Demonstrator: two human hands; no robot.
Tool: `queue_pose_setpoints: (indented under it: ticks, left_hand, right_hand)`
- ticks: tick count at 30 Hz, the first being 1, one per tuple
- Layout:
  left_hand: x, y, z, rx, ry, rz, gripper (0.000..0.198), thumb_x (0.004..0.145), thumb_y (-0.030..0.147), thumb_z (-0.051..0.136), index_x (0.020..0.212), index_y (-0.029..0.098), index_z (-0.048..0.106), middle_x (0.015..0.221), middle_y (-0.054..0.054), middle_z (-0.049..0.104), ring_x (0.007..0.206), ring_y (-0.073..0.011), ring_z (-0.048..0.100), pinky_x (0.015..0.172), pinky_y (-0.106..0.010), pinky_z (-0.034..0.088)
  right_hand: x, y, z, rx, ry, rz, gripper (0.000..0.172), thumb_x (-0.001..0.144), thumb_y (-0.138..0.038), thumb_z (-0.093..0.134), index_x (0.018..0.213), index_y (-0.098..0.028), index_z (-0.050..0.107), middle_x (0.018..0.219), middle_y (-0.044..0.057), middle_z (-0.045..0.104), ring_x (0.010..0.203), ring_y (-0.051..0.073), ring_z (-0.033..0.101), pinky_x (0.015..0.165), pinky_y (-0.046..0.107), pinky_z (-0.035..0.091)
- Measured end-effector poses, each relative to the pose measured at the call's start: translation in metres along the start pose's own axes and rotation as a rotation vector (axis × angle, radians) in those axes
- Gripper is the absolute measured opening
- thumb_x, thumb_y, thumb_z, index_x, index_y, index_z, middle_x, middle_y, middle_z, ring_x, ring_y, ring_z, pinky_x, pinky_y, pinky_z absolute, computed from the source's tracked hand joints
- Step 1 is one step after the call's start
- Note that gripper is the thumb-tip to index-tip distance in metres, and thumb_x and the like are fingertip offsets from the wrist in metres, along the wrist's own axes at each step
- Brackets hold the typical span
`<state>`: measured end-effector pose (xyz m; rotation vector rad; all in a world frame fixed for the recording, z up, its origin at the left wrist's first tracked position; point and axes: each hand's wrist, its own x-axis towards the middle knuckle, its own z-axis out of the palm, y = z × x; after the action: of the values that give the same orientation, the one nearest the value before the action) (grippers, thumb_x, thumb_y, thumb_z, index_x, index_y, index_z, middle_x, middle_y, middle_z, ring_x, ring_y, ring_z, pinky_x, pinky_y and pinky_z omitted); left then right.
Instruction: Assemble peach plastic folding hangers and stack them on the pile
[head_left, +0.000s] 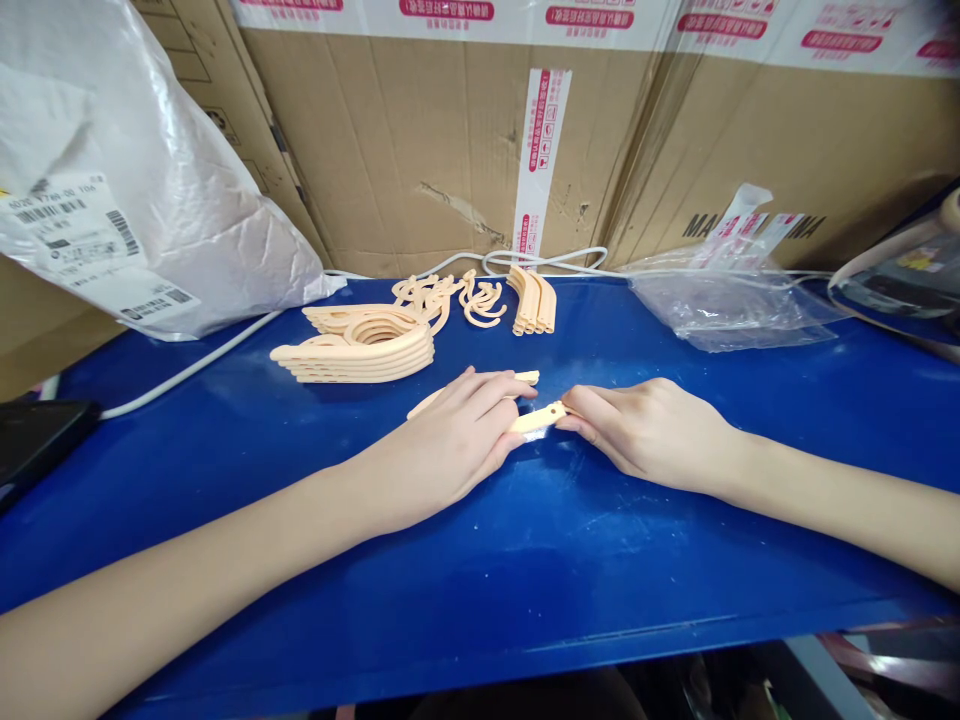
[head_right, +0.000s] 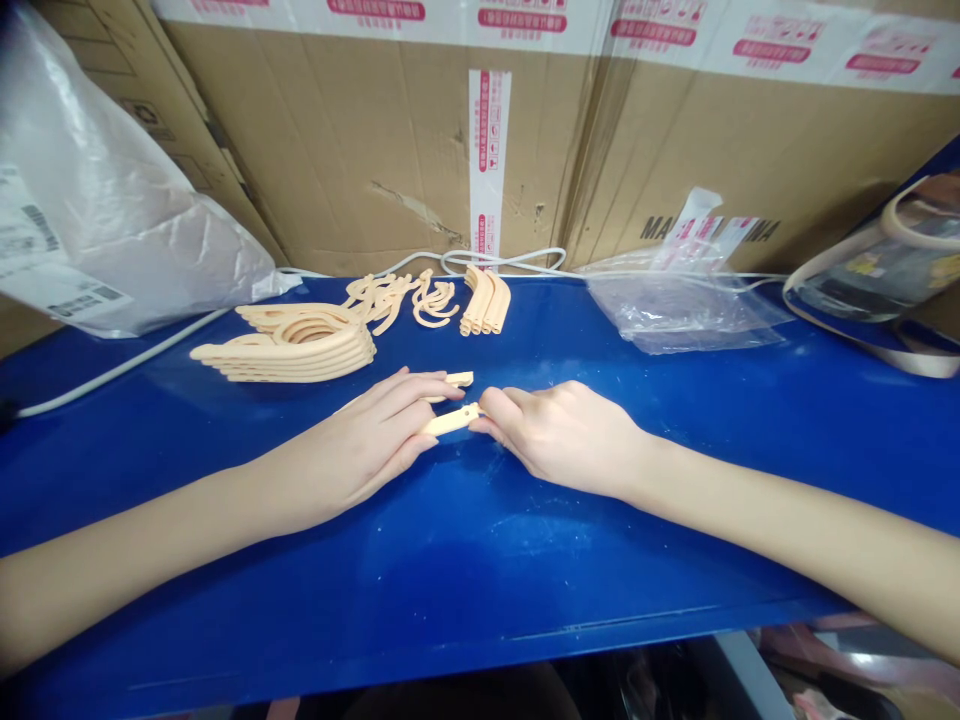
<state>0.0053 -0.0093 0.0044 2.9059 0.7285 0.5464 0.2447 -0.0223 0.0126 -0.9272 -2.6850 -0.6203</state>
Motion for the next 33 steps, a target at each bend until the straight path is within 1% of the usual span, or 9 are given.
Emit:
queue_pose_setpoints:
  ticks: [8, 13, 18, 24, 29, 33]
  left_hand:
    - [-0.0004, 0.0, -0.0001, 0.008, -0.02, 0.005, 0.032, 0.102, 0.021, 0.032, 0.122, 0.011, 0.054, 0.134, -0.015, 0.055, 0.132, -0.0268, 0.045, 0.115, -0.055, 0.033]
    - [-0.0006, -0.0003, -0.0005, -0.002, -0.037, 0.009, 0.03, 0.102, 0.021, 0.033, 0.112, 0.012, 0.059, 0.135, -0.015, 0.054, 0.133, -0.0278, 0.044, 0.114, -0.054, 0.033]
    - [0.0005, 0.0, -0.0004, -0.005, -0.032, 0.015, 0.033, 0.102, 0.021, 0.032, 0.126, 0.009, 0.051, 0.136, -0.015, 0.054, 0.132, -0.0271, 0.045, 0.113, -0.052, 0.035]
    - [0.0006, 0.0006, -0.0002, -0.015, -0.018, 0.015, 0.034, 0.102, 0.021, 0.032, 0.126, 0.008, 0.051, 0.134, -0.016, 0.055, 0.13, -0.0276, 0.047, 0.112, -0.052, 0.037]
    - [-0.0003, -0.0008, 0.0007, 0.01, -0.023, 0.048, 0.031, 0.102, 0.022, 0.032, 0.114, 0.01, 0.058, 0.135, -0.015, 0.054, 0.129, -0.0273, 0.047, 0.114, -0.053, 0.034]
    - [-0.0009, -0.0012, 0.0012, 0.02, -0.027, 0.051, 0.03, 0.103, 0.022, 0.032, 0.106, 0.011, 0.059, 0.134, -0.015, 0.054, 0.129, -0.0266, 0.047, 0.114, -0.051, 0.034]
  right_hand:
    - [-0.0017, 0.0012, 0.0026, -0.047, 0.012, -0.042, 0.037, 0.105, -0.033, 0.028, 0.079, -0.017, 0.05, 0.058, -0.003, 0.056, 0.039, 0.01, 0.047, 0.041, 0.027, 0.021]
    - [-0.0009, 0.0021, 0.0023, -0.111, 0.056, -0.089, 0.036, 0.104, -0.031, 0.031, 0.076, -0.017, 0.05, 0.056, -0.003, 0.053, 0.04, 0.009, 0.045, 0.043, 0.027, 0.021]
    - [-0.0001, 0.0024, -0.0002, -0.16, 0.074, -0.118, 0.035, 0.103, -0.029, 0.033, 0.075, -0.018, 0.051, 0.057, -0.003, 0.052, 0.043, 0.009, 0.045, 0.044, 0.027, 0.023]
    - [0.0006, 0.0012, -0.0038, -0.235, 0.127, -0.125, 0.034, 0.102, -0.028, 0.036, 0.075, -0.018, 0.054, 0.058, -0.002, 0.053, 0.047, 0.011, 0.047, 0.049, 0.027, 0.029]
    - [0.0003, 0.0, -0.0051, -0.285, 0.142, -0.122, 0.033, 0.101, -0.029, 0.039, 0.075, -0.019, 0.055, 0.059, -0.002, 0.053, 0.049, 0.012, 0.045, 0.052, 0.027, 0.03]
    - [-0.0009, 0.0007, -0.0034, -0.266, 0.161, -0.117, 0.03, 0.1, -0.031, 0.041, 0.079, -0.018, 0.058, 0.06, -0.002, 0.054, 0.052, 0.012, 0.045, 0.053, 0.027, 0.031]
